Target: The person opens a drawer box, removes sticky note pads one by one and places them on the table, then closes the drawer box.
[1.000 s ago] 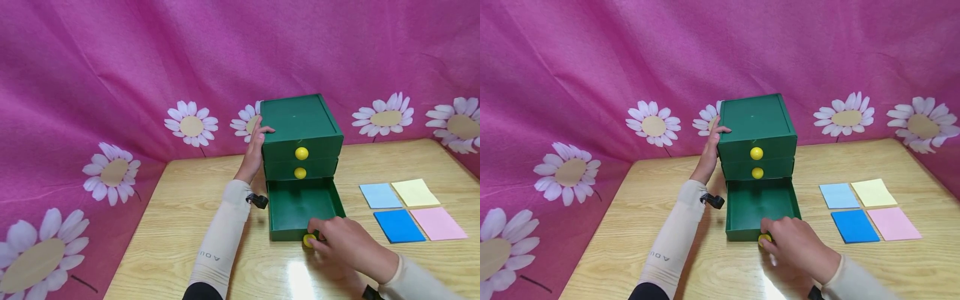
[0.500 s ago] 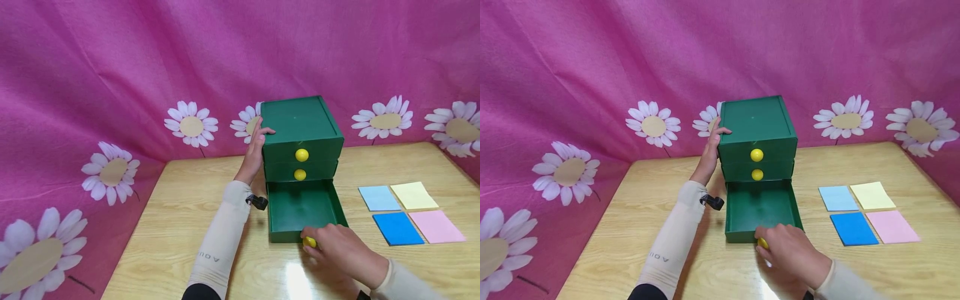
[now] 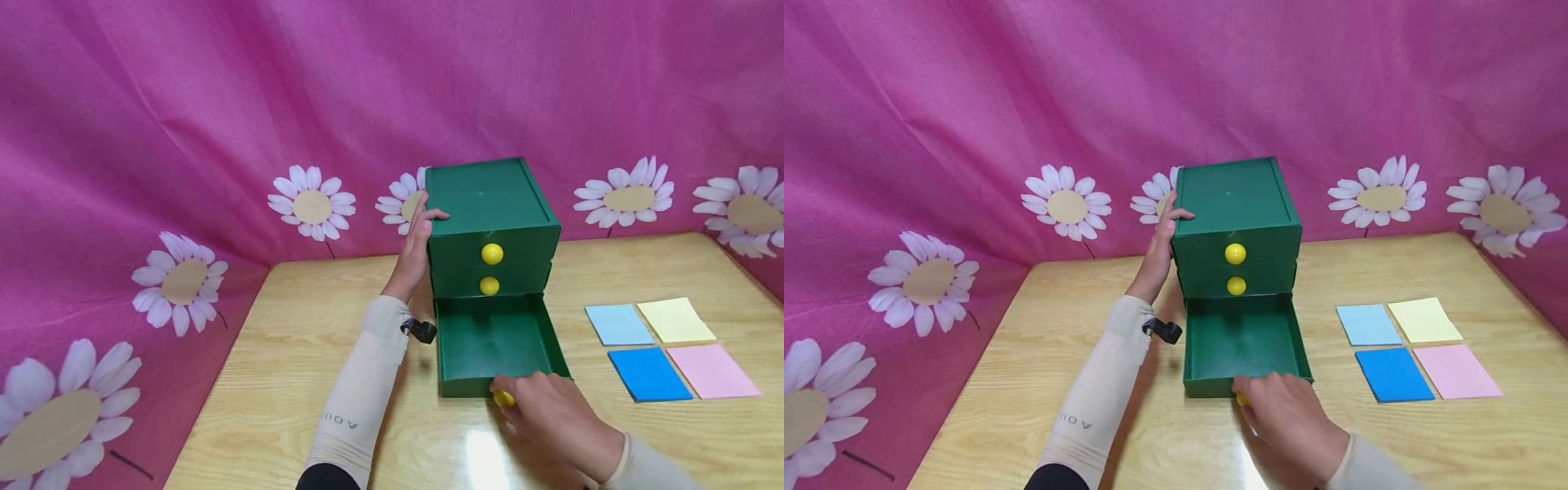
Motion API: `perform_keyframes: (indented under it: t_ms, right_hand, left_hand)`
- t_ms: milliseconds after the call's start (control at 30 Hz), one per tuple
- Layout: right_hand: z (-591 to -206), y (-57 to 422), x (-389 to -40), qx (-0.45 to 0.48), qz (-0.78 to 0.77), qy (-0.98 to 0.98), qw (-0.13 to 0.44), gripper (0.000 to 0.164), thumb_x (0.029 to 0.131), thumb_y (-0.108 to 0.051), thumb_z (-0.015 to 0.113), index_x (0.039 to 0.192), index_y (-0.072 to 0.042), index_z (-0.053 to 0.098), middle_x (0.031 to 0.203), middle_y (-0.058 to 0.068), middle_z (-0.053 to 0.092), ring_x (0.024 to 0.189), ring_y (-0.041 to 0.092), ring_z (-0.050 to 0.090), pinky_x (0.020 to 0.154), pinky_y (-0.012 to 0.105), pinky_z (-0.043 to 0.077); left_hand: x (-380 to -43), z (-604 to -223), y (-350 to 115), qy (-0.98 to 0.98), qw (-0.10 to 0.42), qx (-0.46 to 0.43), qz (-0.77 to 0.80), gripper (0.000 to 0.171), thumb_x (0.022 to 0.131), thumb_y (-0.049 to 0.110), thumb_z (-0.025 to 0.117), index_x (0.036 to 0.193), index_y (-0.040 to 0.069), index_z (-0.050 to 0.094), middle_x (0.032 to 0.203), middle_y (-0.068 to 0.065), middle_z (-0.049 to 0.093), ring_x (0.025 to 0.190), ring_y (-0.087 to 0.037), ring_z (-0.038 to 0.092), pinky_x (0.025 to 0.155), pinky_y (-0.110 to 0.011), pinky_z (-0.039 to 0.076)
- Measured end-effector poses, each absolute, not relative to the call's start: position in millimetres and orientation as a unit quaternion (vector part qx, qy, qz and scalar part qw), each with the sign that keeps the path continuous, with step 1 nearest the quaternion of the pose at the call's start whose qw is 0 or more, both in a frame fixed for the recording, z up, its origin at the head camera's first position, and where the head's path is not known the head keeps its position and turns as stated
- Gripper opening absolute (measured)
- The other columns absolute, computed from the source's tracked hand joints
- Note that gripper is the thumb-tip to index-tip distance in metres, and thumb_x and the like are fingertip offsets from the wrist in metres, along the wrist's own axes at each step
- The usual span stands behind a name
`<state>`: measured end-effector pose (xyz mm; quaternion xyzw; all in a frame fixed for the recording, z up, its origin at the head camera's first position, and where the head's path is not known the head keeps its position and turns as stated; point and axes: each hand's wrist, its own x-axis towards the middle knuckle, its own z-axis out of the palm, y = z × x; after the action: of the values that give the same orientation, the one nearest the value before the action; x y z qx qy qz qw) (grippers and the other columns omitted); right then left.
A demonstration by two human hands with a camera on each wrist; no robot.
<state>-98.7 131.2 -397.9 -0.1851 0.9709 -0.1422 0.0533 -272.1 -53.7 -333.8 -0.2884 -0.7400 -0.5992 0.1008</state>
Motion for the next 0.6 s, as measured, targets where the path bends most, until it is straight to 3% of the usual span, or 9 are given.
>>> perform_keyframes:
  t_ms: [267, 600]
  right_hand:
    - [-401.8, 132.1, -98.6, -0.195, -0.129, 0.972, -0.006, 0.018, 0.071, -0.021, 0.074, 0.078, -0.027, 0.059, 0.060, -0.017, 0.052, 0.048, 0.004, 0.042, 0.046, 0.025, 0.038]
    - [-405.2, 128.3, -104.7, -0.198, -0.128, 0.971, -0.030, 0.017, 0.074, -0.022, 0.072, 0.076, -0.028, 0.057, 0.057, -0.017, 0.048, 0.047, 0.003, 0.041, 0.044, 0.024, 0.036]
  left_hand:
    - [-274.6, -335.1, -51.1, -0.733, 0.105, -0.300, -0.602, 0.035, 0.098, 0.017, 0.022, 0.120, 0.003, 0.045, 0.151, -0.007, 0.004, 0.137, -0.021, 0.004, 0.105, -0.053, 0.010]
    - [-275.6, -336.2, -53.7, -0.732, 0.107, -0.298, -0.603, 0.035, 0.098, 0.020, 0.022, 0.120, 0.006, 0.045, 0.151, -0.006, 0.004, 0.137, -0.019, 0.004, 0.105, -0.053, 0.010]
